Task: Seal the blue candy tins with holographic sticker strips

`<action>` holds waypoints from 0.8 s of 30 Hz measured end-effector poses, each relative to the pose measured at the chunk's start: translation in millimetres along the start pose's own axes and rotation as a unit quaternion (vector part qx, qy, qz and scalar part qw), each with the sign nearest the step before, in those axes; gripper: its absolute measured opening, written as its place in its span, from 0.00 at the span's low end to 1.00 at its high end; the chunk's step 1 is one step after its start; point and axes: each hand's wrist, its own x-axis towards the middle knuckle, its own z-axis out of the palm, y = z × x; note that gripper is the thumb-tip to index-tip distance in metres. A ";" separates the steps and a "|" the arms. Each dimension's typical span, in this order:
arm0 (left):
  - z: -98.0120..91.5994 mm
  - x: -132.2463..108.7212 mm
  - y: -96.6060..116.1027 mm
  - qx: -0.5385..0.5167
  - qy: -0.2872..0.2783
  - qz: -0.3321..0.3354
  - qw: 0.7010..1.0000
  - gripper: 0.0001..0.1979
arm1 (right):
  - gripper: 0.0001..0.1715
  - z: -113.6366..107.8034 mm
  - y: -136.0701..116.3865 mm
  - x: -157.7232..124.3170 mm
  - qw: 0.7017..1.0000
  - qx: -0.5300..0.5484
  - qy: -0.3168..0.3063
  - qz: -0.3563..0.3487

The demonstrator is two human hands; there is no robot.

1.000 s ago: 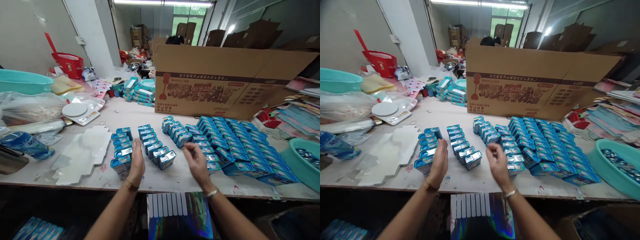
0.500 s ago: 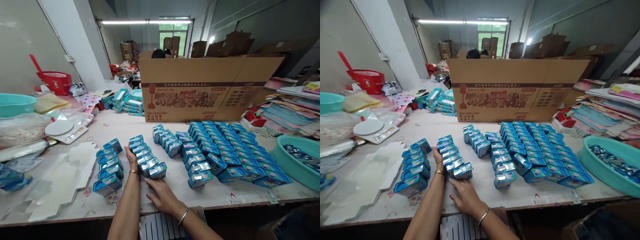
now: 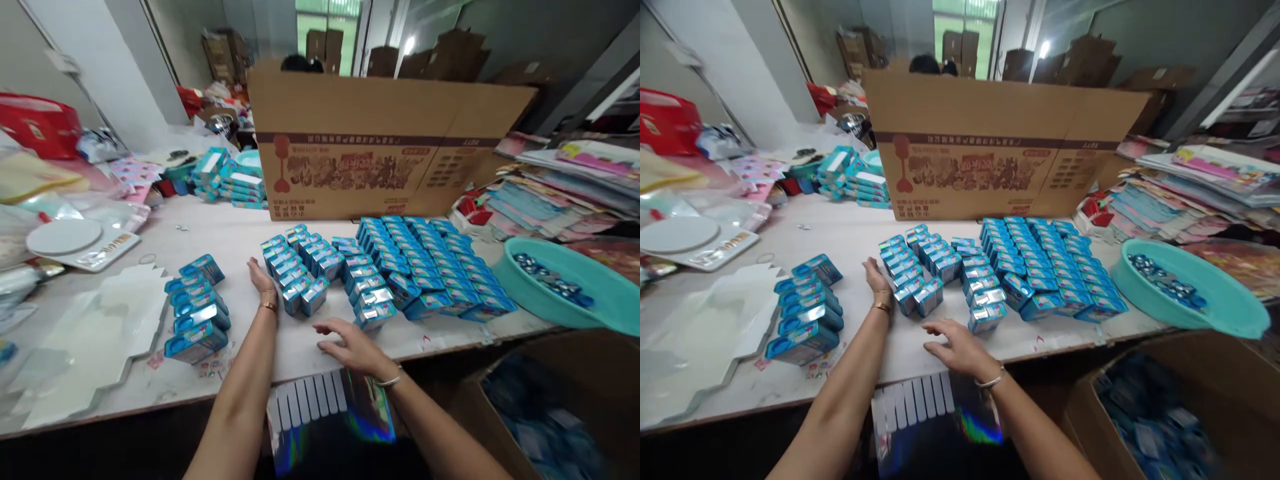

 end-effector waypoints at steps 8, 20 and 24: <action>-45.8 -183.9 -7.2 -0.004 -0.074 0.025 0.997 0.19 | 0.22 -13.8 15.7 -93.8 0.975 -0.214 0.063 -0.018; -21.0 -234.8 9.3 0.307 -0.378 0.143 0.861 0.14 | 0.21 23.0 41.7 -103.3 0.932 -0.326 0.064 -0.145; -22.2 -233.4 10.4 0.248 -0.394 0.112 0.878 0.14 | 0.25 24.3 38.6 -111.6 0.927 -0.324 0.096 -0.163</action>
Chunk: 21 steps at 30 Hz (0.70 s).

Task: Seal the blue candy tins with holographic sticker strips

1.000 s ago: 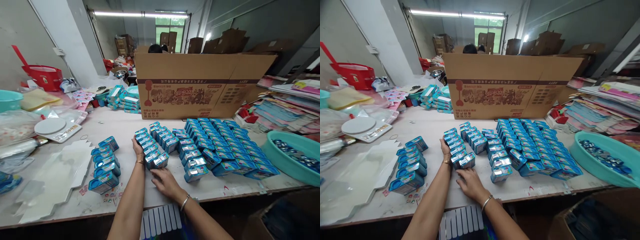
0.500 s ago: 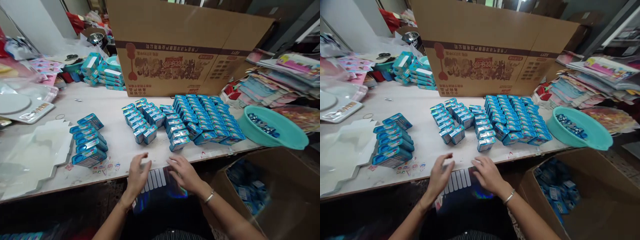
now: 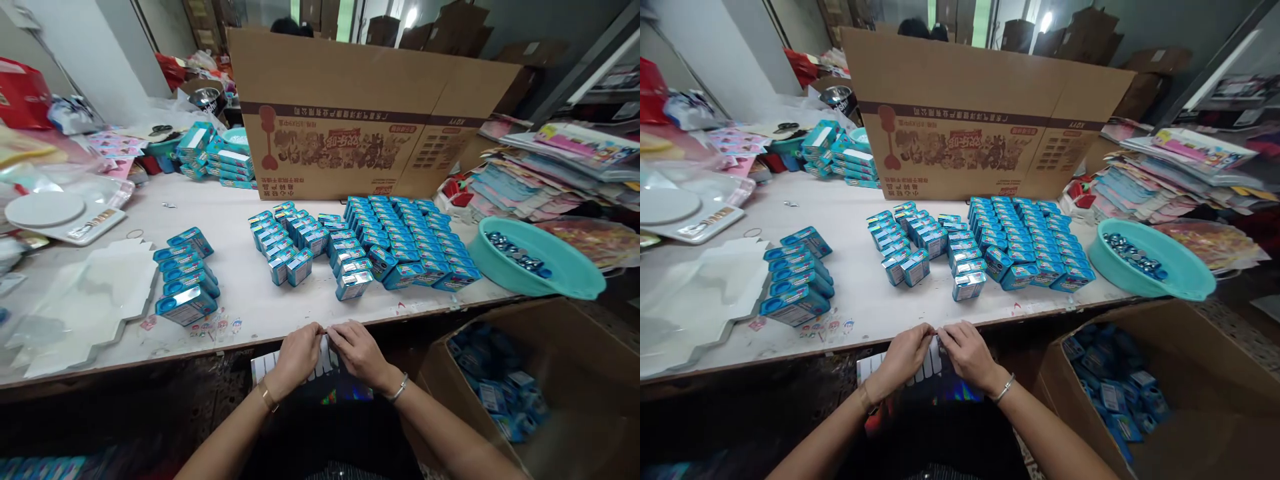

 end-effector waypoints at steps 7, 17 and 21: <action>-8.7 3.9 3.8 -0.059 0.011 0.018 0.998 0.15 | 0.27 -6.9 -4.2 -6.2 0.998 -0.053 0.010 -0.026; -11.5 11.2 -5.3 -0.038 0.057 0.032 0.997 0.14 | 0.21 -16.5 -11.5 -1.0 0.999 -0.043 0.026 -0.018; -7.8 12.5 -10.5 -0.061 0.067 0.054 0.994 0.13 | 0.21 -22.1 -6.6 6.8 0.999 -0.046 0.003 -0.025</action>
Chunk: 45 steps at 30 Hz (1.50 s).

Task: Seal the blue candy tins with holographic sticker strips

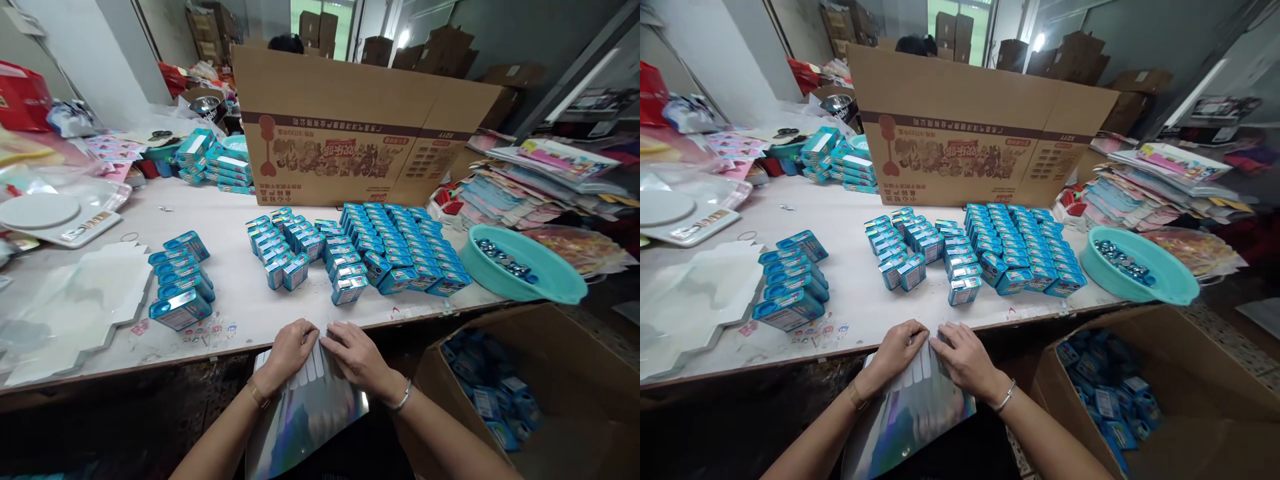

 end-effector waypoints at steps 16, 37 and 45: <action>8.5 5.4 -13.8 0.033 0.032 0.016 0.999 0.12 | 0.15 -37.9 -4.8 6.3 0.997 -0.010 0.019 -0.073; 15.0 0.6 -14.5 -0.007 0.061 0.063 0.996 0.12 | 0.17 -22.5 0.8 13.1 0.996 -0.023 -0.027 -0.079; 25.0 -3.3 -28.4 0.095 0.045 0.049 0.993 0.15 | 0.14 -66.6 -18.8 33.4 0.995 0.102 0.001 -0.013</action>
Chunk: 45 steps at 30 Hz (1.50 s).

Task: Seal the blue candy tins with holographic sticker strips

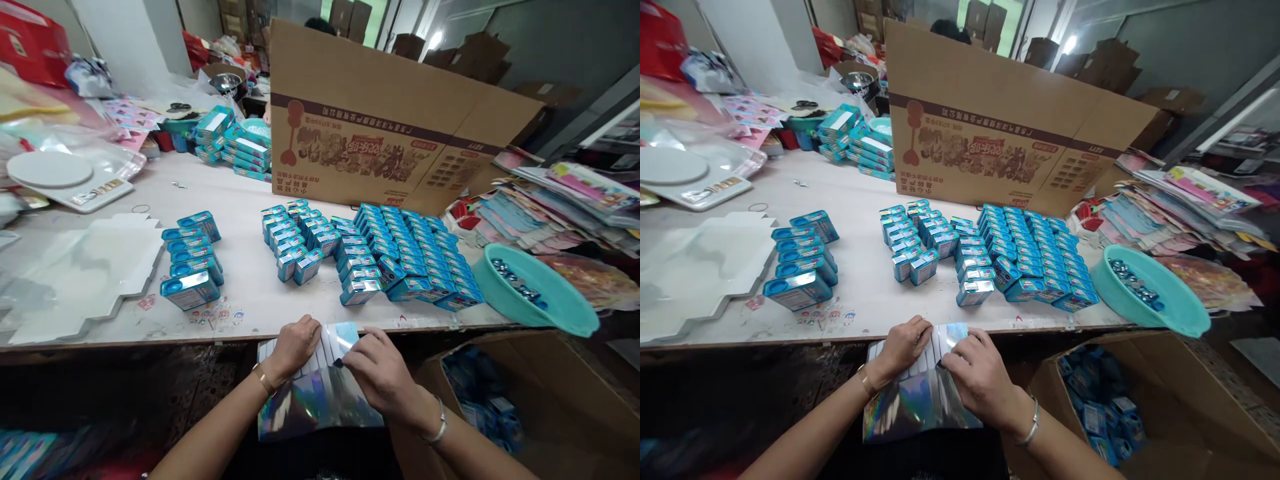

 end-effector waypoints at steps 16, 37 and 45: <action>-98.4 -51.6 -3.5 -0.558 0.206 -0.202 0.778 0.27 | 0.15 40.1 -24.7 163.9 0.840 0.469 -0.012 0.274; -225.6 -83.9 -154.7 -0.299 0.246 -0.232 0.892 0.16 | 0.17 186.4 -101.1 251.1 0.845 0.417 0.109 0.317; -204.2 -83.4 -169.1 -0.328 0.238 -0.248 0.880 0.16 | 0.15 194.3 -89.6 251.2 0.891 0.324 0.068 0.311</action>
